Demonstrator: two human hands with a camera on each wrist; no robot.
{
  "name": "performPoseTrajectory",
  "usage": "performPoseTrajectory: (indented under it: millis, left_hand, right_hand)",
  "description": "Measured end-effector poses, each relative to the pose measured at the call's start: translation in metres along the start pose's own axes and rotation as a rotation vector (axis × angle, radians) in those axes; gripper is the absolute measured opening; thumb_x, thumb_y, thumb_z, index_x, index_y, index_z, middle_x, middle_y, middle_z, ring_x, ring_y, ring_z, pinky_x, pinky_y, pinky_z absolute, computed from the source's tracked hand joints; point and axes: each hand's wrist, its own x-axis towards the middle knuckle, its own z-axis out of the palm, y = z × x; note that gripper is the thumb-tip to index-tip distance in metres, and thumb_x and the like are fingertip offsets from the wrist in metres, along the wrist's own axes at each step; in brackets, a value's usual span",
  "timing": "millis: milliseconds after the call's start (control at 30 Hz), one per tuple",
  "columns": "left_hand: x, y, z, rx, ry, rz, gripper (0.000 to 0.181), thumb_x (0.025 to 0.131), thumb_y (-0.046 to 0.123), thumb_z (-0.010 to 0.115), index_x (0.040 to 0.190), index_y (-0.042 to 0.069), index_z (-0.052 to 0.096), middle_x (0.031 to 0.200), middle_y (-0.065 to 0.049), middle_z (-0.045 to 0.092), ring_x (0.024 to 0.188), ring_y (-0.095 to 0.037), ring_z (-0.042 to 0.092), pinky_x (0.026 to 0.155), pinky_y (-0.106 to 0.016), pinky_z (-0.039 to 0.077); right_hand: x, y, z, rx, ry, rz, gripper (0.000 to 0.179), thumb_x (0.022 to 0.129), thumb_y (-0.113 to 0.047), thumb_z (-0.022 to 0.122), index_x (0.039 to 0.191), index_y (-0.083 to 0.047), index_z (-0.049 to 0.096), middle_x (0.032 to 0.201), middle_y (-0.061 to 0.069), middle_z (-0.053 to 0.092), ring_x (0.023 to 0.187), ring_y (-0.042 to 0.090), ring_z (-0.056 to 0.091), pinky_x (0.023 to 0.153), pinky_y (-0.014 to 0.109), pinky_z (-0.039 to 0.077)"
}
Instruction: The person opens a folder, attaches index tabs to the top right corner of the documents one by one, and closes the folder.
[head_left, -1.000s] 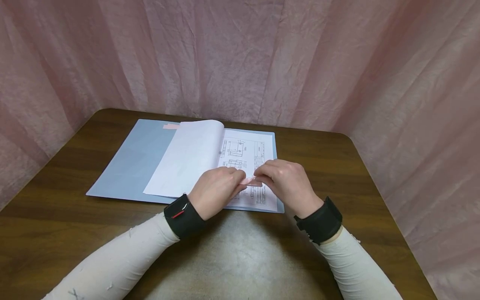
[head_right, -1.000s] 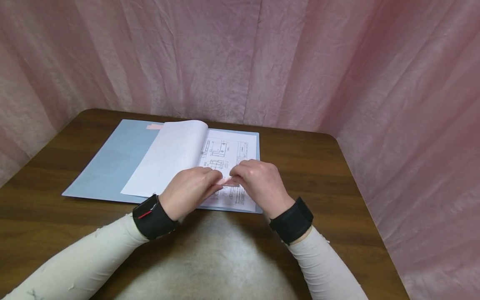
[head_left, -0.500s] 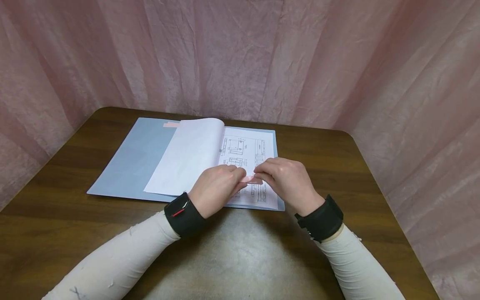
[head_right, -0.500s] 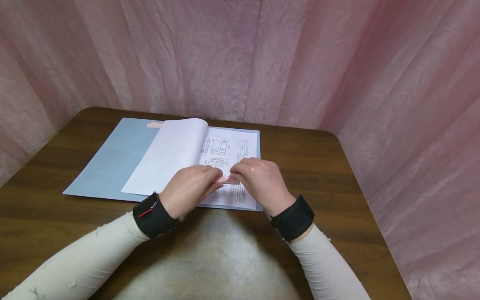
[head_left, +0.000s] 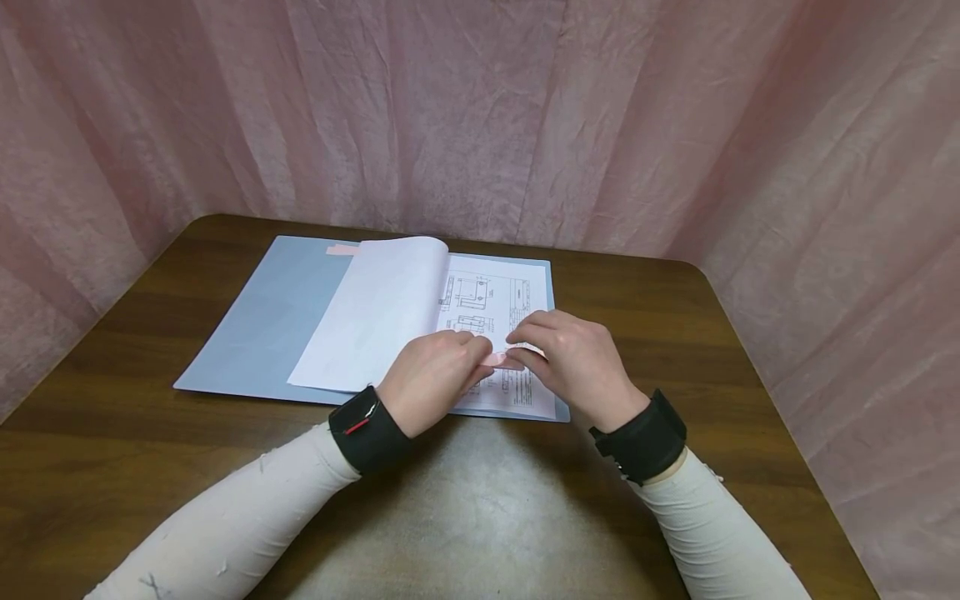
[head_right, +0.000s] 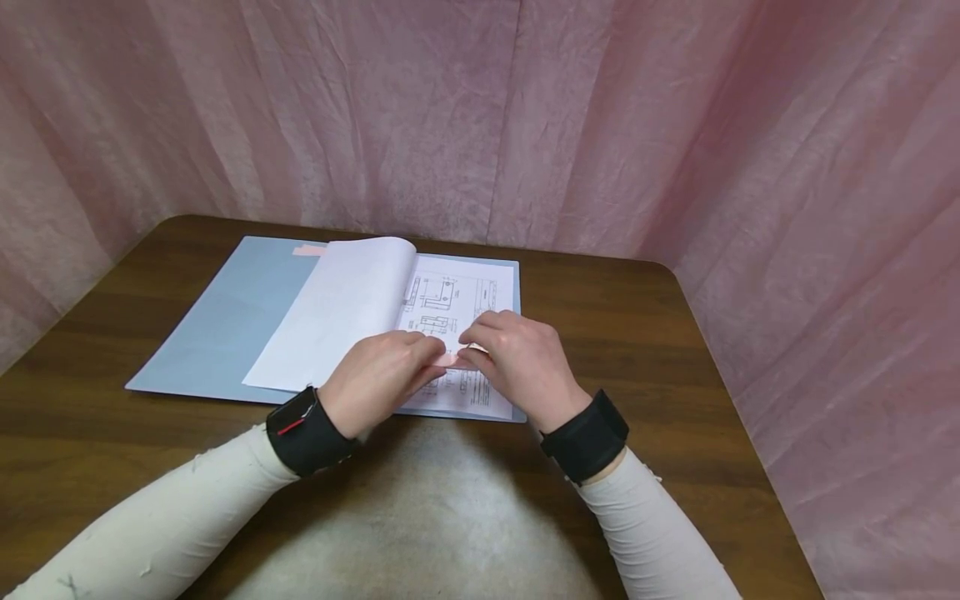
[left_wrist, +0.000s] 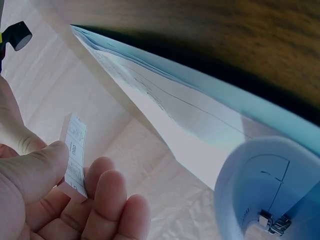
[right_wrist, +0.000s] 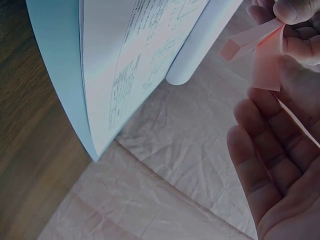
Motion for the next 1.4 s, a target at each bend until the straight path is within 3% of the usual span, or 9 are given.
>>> performPoseTrajectory:
  millis: [300, 500, 733, 867, 1033, 1167, 1400]
  left_hand:
    - [0.0004, -0.0001, 0.0006, 0.009, -0.003, -0.011, 0.019, 0.101, 0.028, 0.084, 0.101, 0.010, 0.078, 0.076, 0.000, 0.068, 0.067, -0.017, 0.059, 0.062, -0.032, 0.049]
    - [-0.0001, -0.0005, 0.0013, 0.024, 0.011, 0.005, 0.021, 0.103, 0.031, 0.081, 0.101, 0.011, 0.077, 0.076, -0.001, 0.068, 0.068, -0.017, 0.062, 0.061, -0.032, 0.050]
    - [-0.0006, -0.0002, 0.0011, 0.012, 0.005, 0.007, 0.022, 0.105, 0.032, 0.078, 0.100, 0.011, 0.076, 0.076, 0.000, 0.066, 0.068, -0.017, 0.061, 0.061, -0.033, 0.049]
    - [-0.0005, -0.0007, 0.0004, 0.000, -0.004, 0.004, 0.019, 0.104, 0.029, 0.080, 0.103, 0.010, 0.077, 0.080, -0.001, 0.069, 0.071, -0.017, 0.063, 0.064, -0.033, 0.050]
    - [-0.0004, -0.0020, 0.0002, -0.012, -0.004, -0.003, 0.017, 0.103, 0.025, 0.082, 0.106, 0.009, 0.078, 0.083, -0.001, 0.072, 0.073, -0.017, 0.065, 0.065, -0.034, 0.052]
    - [0.0000, -0.0022, 0.0000, -0.022, -0.007, -0.011, 0.018, 0.104, 0.027, 0.081, 0.105, 0.009, 0.078, 0.079, 0.000, 0.069, 0.071, -0.017, 0.062, 0.064, -0.033, 0.050]
    - [0.0004, -0.0011, -0.0002, -0.043, -0.012, -0.020, 0.015, 0.101, 0.025, 0.084, 0.104, 0.011, 0.077, 0.078, 0.001, 0.067, 0.071, -0.016, 0.059, 0.065, -0.032, 0.049]
  right_hand:
    - [-0.0004, 0.0011, 0.0033, -0.003, -0.019, -0.008, 0.017, 0.092, -0.021, 0.094, 0.106, -0.017, 0.086, 0.107, -0.003, 0.080, 0.097, 0.016, 0.075, 0.073, 0.035, 0.062]
    - [-0.0011, 0.0001, 0.0034, 0.001, -0.032, 0.000, 0.018, 0.092, -0.020, 0.094, 0.108, -0.017, 0.085, 0.109, -0.003, 0.079, 0.097, 0.016, 0.076, 0.072, 0.035, 0.061]
    - [-0.0012, 0.0018, 0.0035, 0.099, -0.035, -0.027, 0.013, 0.094, -0.020, 0.091, 0.105, -0.015, 0.085, 0.103, -0.006, 0.076, 0.091, 0.012, 0.071, 0.081, 0.032, 0.060]
    - [-0.0007, 0.0026, 0.0027, 0.162, -0.056, -0.055, 0.015, 0.094, -0.015, 0.089, 0.109, -0.013, 0.084, 0.107, -0.005, 0.076, 0.094, 0.011, 0.071, 0.085, 0.031, 0.061]
    - [0.0000, 0.0042, 0.0022, 0.167, -0.070, -0.094, 0.019, 0.095, -0.006, 0.087, 0.113, -0.012, 0.083, 0.114, -0.004, 0.075, 0.098, 0.010, 0.072, 0.086, 0.030, 0.061]
    - [0.0005, 0.0046, 0.0031, 0.157, -0.050, -0.105, 0.021, 0.091, -0.006, 0.091, 0.110, -0.010, 0.084, 0.111, -0.002, 0.074, 0.097, 0.013, 0.071, 0.086, 0.031, 0.061]
    - [0.0004, 0.0033, 0.0037, 0.075, 0.034, -0.107, 0.016, 0.087, -0.020, 0.095, 0.098, -0.013, 0.086, 0.099, -0.002, 0.073, 0.090, 0.016, 0.068, 0.082, 0.033, 0.061]
